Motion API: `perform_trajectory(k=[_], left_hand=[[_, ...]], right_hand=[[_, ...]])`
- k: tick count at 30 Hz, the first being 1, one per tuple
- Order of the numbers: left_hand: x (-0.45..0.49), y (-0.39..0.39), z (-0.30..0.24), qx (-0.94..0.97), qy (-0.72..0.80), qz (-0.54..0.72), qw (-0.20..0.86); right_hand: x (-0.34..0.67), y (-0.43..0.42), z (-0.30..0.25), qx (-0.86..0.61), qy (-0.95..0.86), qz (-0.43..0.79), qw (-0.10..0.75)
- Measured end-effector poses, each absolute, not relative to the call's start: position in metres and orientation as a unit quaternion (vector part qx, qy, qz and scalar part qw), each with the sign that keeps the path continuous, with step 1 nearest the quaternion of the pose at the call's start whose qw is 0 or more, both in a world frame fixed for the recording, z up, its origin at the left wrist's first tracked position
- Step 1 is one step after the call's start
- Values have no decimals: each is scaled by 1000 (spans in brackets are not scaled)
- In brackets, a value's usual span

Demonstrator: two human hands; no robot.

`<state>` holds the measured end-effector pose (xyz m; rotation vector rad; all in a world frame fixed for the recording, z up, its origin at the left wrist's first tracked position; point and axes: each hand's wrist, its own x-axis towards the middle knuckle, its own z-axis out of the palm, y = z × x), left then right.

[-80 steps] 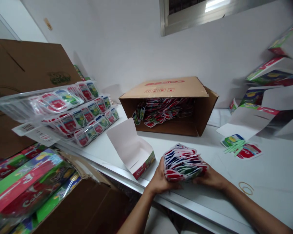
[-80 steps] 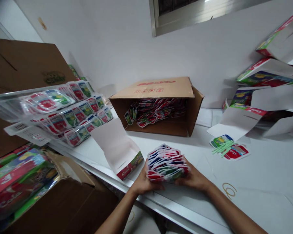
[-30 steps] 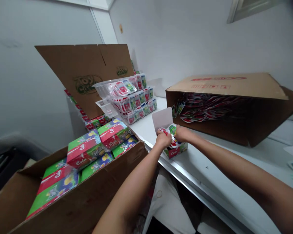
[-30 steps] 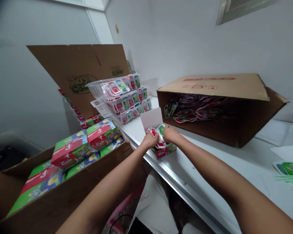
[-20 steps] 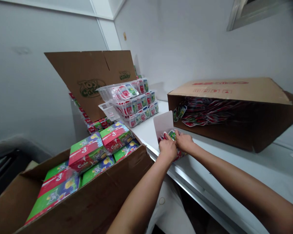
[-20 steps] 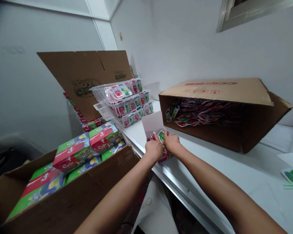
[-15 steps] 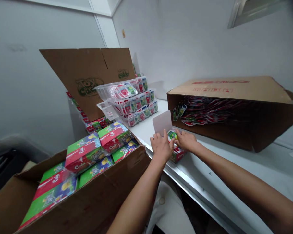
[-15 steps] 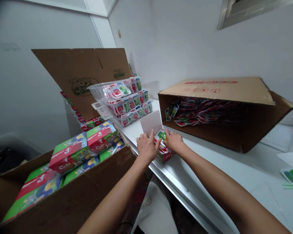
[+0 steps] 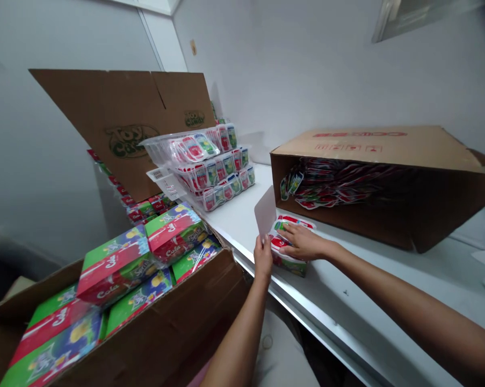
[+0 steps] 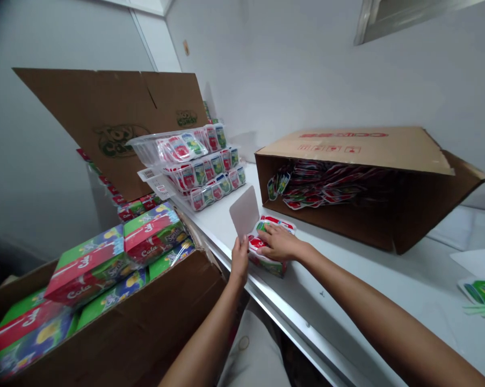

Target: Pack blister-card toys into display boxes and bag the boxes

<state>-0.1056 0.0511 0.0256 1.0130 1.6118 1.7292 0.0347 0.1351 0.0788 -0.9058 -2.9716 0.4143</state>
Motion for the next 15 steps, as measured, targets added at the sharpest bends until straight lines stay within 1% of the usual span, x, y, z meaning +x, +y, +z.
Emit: perform_trajectory(k=[3,9,15], left_hand=[[-97,43,23,372,604,645,285],[-66,13,34,343,643,632,265],[-28,-33,36,355,701,574,230]], right_hand=[[37,134,75,-276,-945,170,-36],[59,133,90,-210,-943,256,-18],[94,112,98,-159,-939,303,-34]])
